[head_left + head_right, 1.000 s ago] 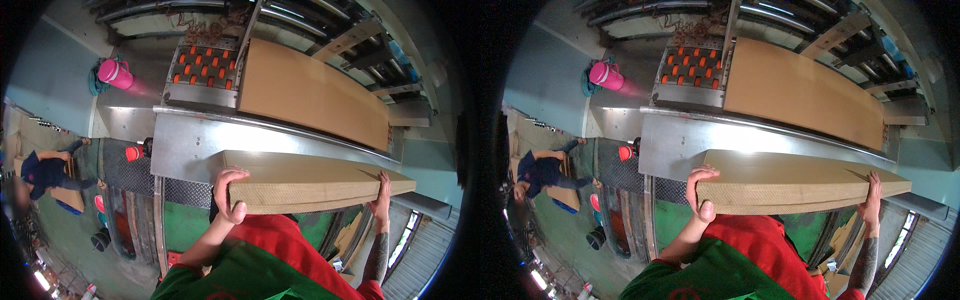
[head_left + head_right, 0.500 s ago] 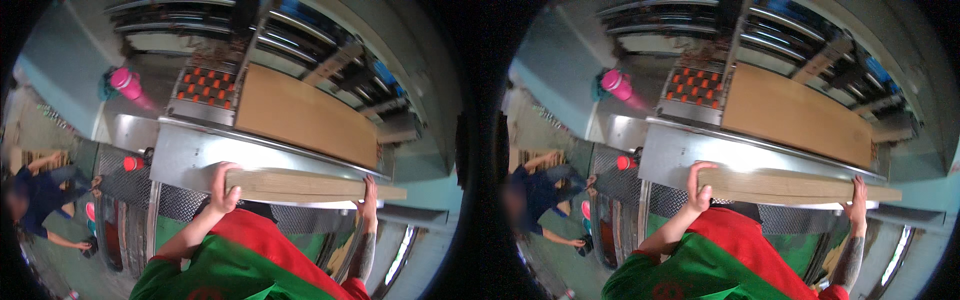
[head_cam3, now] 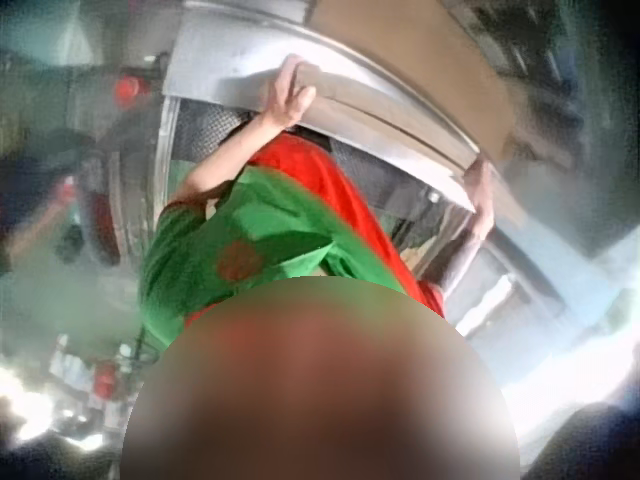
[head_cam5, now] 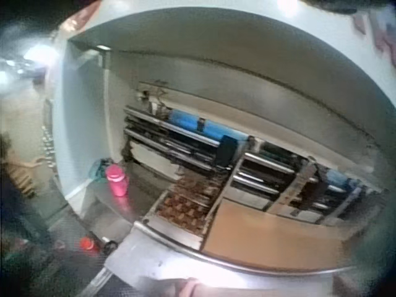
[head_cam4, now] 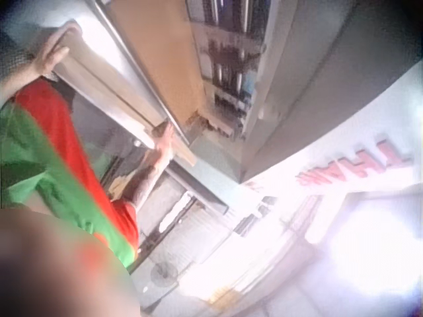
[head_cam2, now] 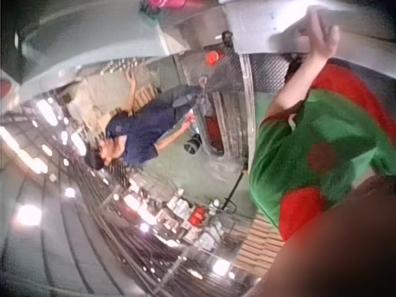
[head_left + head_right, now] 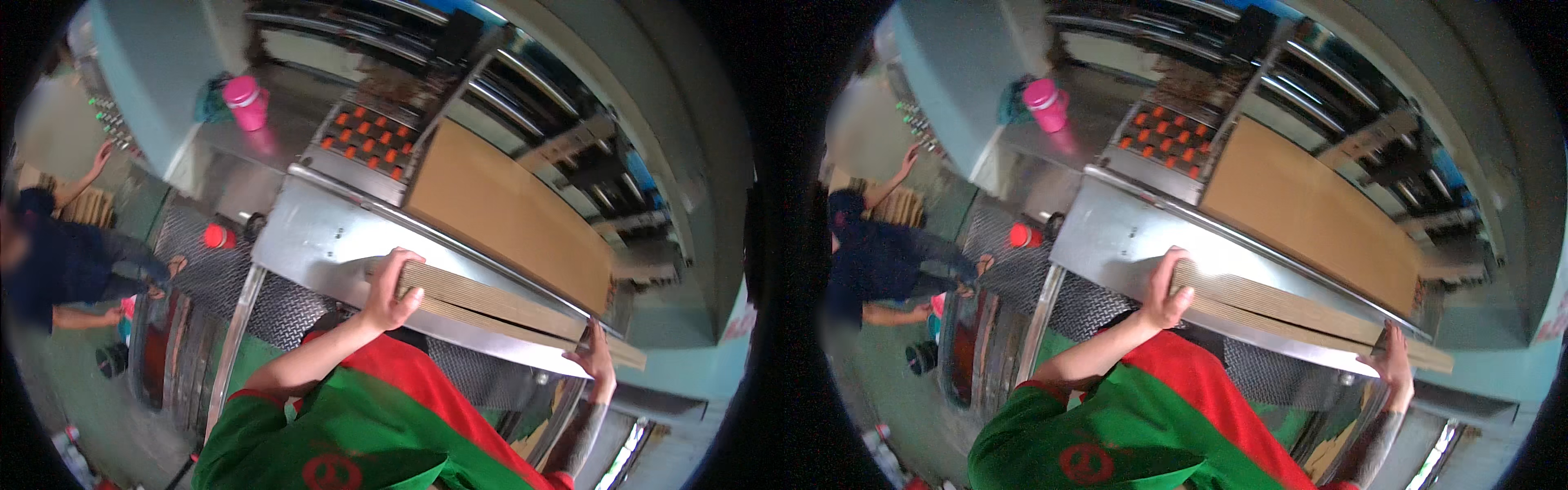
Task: The person repeatedly picks up flat cardboard sheets and feeds them into a processing machine with rollers. A coworker assists by placing additional sheets onto the machine. The person aligns and guides the sheets through the rollers, then removes processed sheets and stacks them nearby.
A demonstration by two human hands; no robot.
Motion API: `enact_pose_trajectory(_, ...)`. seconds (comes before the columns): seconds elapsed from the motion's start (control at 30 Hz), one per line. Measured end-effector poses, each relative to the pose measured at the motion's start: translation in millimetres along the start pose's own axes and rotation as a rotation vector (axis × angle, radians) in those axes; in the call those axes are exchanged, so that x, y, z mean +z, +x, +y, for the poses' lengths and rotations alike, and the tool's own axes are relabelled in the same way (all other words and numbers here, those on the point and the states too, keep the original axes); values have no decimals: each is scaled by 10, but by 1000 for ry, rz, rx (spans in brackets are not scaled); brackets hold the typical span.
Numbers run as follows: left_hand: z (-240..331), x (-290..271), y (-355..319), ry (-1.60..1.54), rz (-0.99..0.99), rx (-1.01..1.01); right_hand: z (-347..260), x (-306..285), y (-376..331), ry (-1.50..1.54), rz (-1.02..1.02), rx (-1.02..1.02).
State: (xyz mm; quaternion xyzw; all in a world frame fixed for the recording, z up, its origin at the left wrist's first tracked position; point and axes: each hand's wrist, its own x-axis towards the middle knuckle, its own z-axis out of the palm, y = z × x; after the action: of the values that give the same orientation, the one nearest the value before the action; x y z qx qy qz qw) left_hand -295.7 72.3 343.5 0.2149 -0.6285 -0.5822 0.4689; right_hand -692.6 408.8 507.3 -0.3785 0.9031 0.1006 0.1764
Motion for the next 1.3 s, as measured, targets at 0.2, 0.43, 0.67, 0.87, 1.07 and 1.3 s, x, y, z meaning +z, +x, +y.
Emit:
enact_pose_trajectory(0.2,54,-41,-52,11,-9,25,-474,-701,335,664,258,-397)
enact_pose_trajectory(0.43,82,-26,-39,125,26,85,-531,-362,1831,673,279,-301)
enact_pose_trajectory(0.67,88,-26,-89,57,-69,-58,-567,511,2274,486,-188,-276)
enact_pose_trajectory(0.87,-5,46,-69,23,15,47,-592,376,2216,670,-132,-296)
enact_pose_trajectory(1.07,-41,96,35,83,16,-17,-581,340,2312,665,-179,-286)
enact_pose_trajectory(1.3,-95,124,136,45,38,40,-668,226,2290,681,-214,-240)
